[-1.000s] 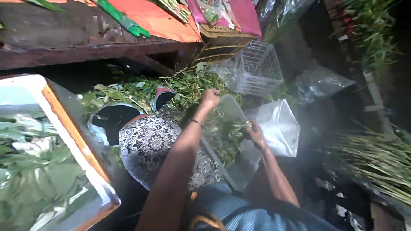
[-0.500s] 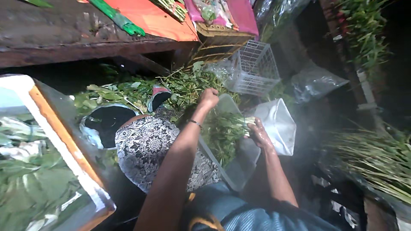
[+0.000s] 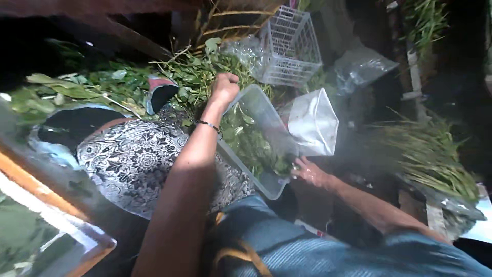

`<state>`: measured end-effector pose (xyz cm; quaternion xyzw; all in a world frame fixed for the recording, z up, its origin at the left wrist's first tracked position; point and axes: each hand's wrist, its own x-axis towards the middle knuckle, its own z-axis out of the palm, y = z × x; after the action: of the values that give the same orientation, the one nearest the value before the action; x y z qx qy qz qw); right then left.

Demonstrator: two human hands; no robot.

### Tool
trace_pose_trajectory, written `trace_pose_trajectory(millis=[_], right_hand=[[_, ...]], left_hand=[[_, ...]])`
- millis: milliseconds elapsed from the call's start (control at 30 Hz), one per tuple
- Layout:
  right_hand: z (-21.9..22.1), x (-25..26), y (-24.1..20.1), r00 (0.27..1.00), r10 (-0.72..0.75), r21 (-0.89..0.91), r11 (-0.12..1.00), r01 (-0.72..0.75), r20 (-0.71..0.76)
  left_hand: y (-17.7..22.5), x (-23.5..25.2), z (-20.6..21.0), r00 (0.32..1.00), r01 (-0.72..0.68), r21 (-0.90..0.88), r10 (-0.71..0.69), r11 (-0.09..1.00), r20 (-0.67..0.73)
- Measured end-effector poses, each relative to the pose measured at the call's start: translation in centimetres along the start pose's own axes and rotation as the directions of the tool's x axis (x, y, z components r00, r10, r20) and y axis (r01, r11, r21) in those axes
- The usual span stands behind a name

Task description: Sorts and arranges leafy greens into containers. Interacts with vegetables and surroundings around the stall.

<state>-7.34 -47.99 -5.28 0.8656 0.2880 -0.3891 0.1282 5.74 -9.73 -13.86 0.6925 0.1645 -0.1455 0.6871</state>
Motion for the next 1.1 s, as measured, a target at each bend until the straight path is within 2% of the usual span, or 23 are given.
trace_pose_trajectory(millis=[33,100,133,167,200,233,333,400,467,533,600,667,700,767,833,867,967,1000,1033,1100], right_hand=[[0.2,-0.4,0.2,0.999,-0.032,-0.031,0.999,0.031,-0.007],[0.0,-0.2,-0.1,0.968,-0.166,-0.111,0.983,0.147,-0.189],[0.3,-0.2,-0.4,0.962,-0.191,-0.123,0.978,0.169,-0.196],[0.0,0.0,-0.5,0.981,-0.161,-0.110,0.983,0.150,-0.104],[-0.5,0.4,-0.6,0.994,-0.094,-0.091,0.991,0.099,0.049],[-0.8,0.7,-0.5,0.990,-0.062,-0.100,0.992,0.074,0.124],[-1.4,0.9,-0.1,0.994,-0.068,-0.114,0.990,0.078,0.091],[-2.8,1.4,-0.7,0.965,0.054,-0.067,0.997,-0.038,0.257],[-5.5,3.5,-1.2,0.938,0.123,-0.049,0.992,-0.113,0.323],[-8.9,6.4,-2.3,0.930,0.097,-0.043,0.995,-0.088,0.355],[-12.6,9.4,-3.5,0.922,-0.014,-0.037,0.999,0.031,0.387],[-16.1,12.6,-4.6,0.920,-0.112,-0.015,0.992,0.127,0.376],[-17.5,14.3,-4.7,0.937,-0.140,-0.035,0.987,0.159,0.321],[-18.9,17.5,-3.5,0.971,-0.239,-0.091,0.966,0.240,0.025],[-19.7,20.1,-2.9,0.909,-0.323,-0.178,0.942,0.284,-0.263],[-19.9,20.9,-2.8,0.888,-0.341,-0.196,0.936,0.292,-0.308],[-21.3,21.6,-3.8,0.918,-0.362,-0.230,0.919,0.321,-0.164],[-21.5,21.3,-3.7,0.909,-0.375,-0.231,0.915,0.330,-0.185],[-21.4,21.2,-3.2,0.879,-0.392,-0.230,0.913,0.336,-0.272],[-20.5,20.3,-2.8,0.827,-0.368,-0.214,0.929,0.303,-0.426]], left_hand=[[0.1,0.0,0.2,1.000,0.000,-0.007,0.000,1.000,0.005],[0.4,0.2,-0.1,1.000,-0.009,-0.033,0.009,0.999,0.000],[0.2,0.0,0.1,1.000,-0.005,-0.036,0.006,0.999,0.006],[0.0,-0.1,0.1,1.000,-0.006,-0.037,0.006,0.999,0.014],[0.2,-0.1,0.0,1.000,-0.010,-0.043,0.011,0.999,0.018],[0.3,-0.1,-0.3,1.000,-0.016,-0.055,0.017,0.998,0.014],[0.6,-0.2,-1.2,1.000,-0.008,-0.096,0.006,0.995,-0.024],[0.1,-0.4,-1.3,0.999,0.002,-0.104,-0.007,0.995,-0.043],[0.7,-0.2,-1.5,0.992,-0.014,-0.126,-0.002,0.992,-0.128],[1.3,-0.3,-2.0,0.956,-0.027,-0.194,-0.032,0.981,-0.290],[1.3,-0.3,-2.4,0.902,-0.014,-0.274,-0.106,0.962,-0.418],[1.3,-0.4,-2.6,0.875,0.035,-0.310,-0.179,0.950,-0.450],[1.3,-0.5,-2.7,0.885,0.068,-0.289,-0.191,0.955,-0.424],[1.0,-0.3,-2.7,0.937,0.110,-0.207,-0.171,0.972,-0.304],[1.1,-1.1,-2.5,0.989,0.116,-0.189,-0.132,0.975,-0.071],[1.3,-1.8,-2.4,0.991,0.130,-0.228,-0.124,0.965,0.040],[1.8,-2.4,-1.9,0.972,0.154,-0.410,-0.064,0.899,0.224],[1.8,-2.1,-1.6,0.967,0.145,-0.425,-0.036,0.893,0.254],[1.9,-1.9,-1.3,0.964,0.128,-0.392,-0.023,0.911,0.264],[1.8,-1.7,-1.0,0.967,0.122,-0.252,-0.058,0.960,0.246]])
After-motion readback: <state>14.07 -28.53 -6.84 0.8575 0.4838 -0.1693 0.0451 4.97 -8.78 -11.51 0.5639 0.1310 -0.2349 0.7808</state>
